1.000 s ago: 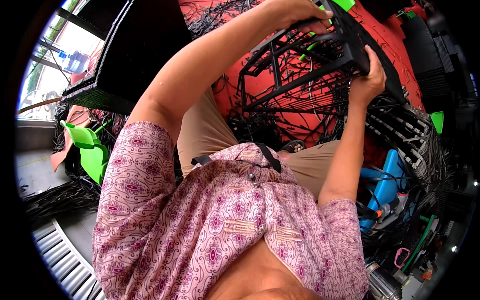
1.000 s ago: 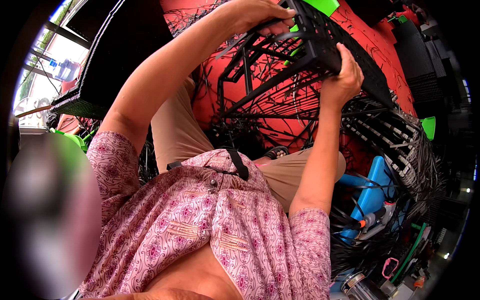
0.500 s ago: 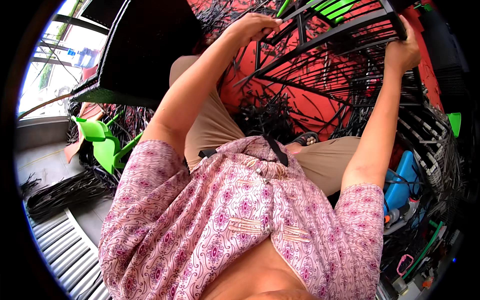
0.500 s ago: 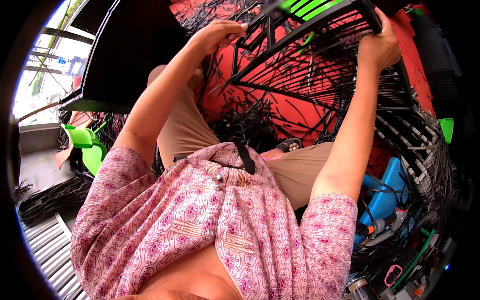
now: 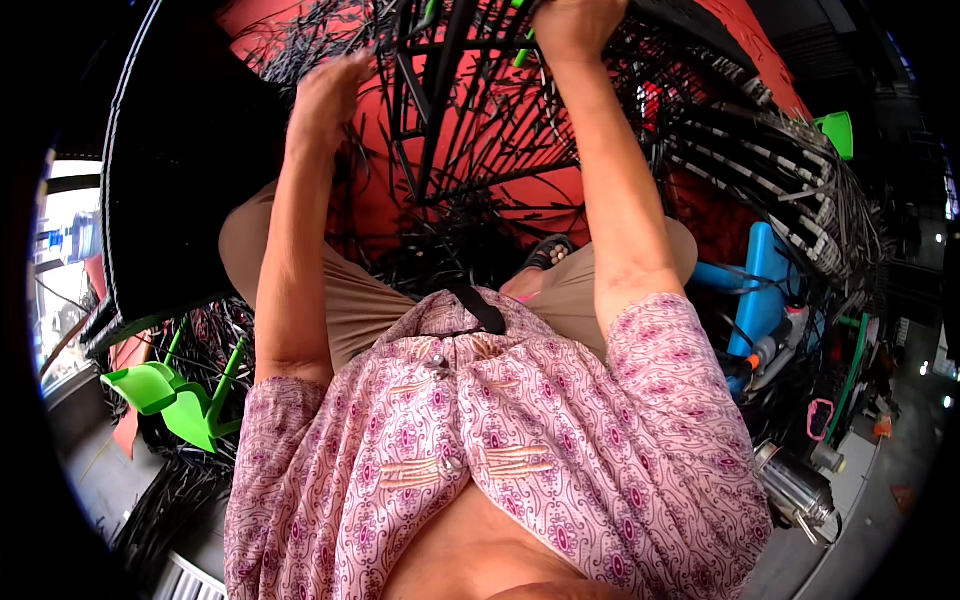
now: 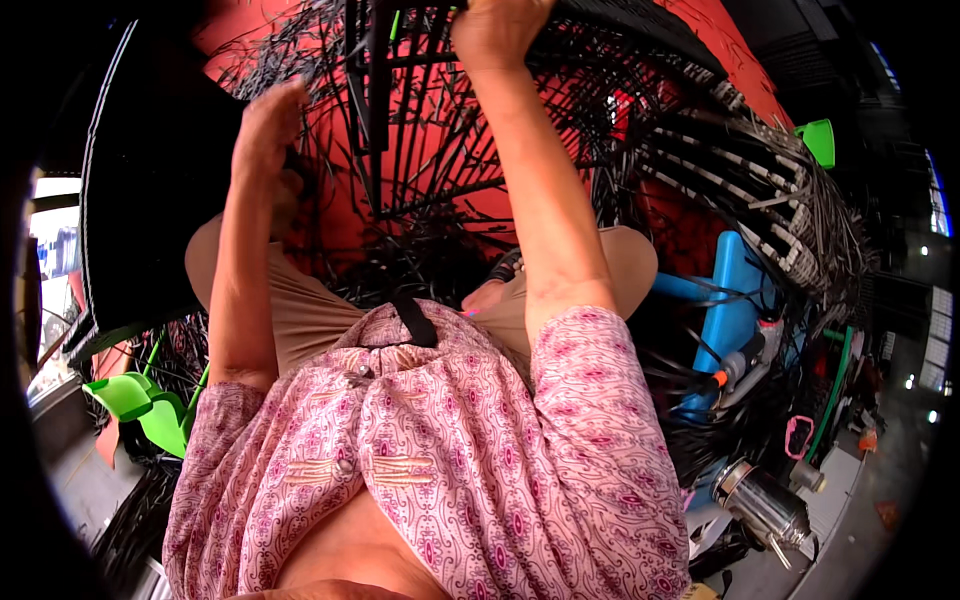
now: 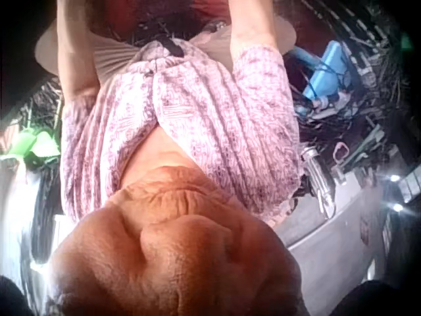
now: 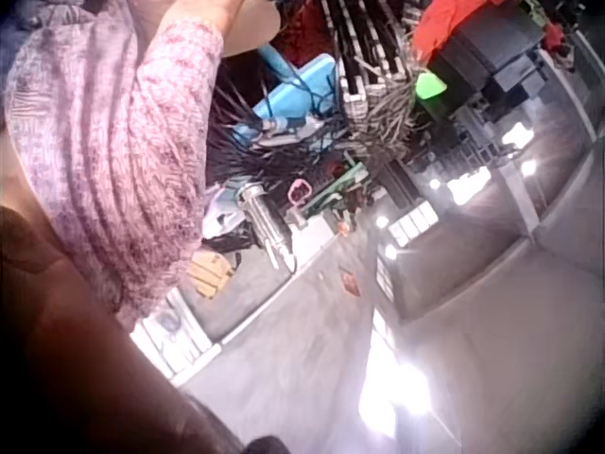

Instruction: The person weaves black plastic strips into the frame of a black wicker chair. They sit cross-legged on the floor, repeatedly threading strips through the chair's structure and adjusting the weave.

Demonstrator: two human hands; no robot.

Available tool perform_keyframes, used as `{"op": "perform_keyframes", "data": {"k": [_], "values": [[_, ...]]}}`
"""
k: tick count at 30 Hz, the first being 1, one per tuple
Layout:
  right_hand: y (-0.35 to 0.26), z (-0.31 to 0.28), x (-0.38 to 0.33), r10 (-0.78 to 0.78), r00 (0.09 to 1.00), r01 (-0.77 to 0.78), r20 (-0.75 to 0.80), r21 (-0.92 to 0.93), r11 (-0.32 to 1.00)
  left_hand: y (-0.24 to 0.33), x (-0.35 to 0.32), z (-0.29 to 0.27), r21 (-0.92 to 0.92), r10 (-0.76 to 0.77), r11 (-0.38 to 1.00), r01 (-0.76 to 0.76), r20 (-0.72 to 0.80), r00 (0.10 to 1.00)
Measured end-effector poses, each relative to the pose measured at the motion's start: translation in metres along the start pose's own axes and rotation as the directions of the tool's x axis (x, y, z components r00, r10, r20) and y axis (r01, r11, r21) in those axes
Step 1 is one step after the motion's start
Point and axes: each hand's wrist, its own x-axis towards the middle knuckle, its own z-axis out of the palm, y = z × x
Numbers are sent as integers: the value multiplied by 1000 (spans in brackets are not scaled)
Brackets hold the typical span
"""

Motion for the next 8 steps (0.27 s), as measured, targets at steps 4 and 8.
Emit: {"op": "perform_keyframes", "data": {"k": [4, 8], "values": [[8, 14, 16, -16, 999, 14, -40, -45, 999, -173, 7, -49, 332, 29, 941, 58, -252, 967], [-14, 27, 6, 38, 998, -36, 48, -44, 998, -161, -26, -41, -81, -224, 974, 209, -336, 915]]}}
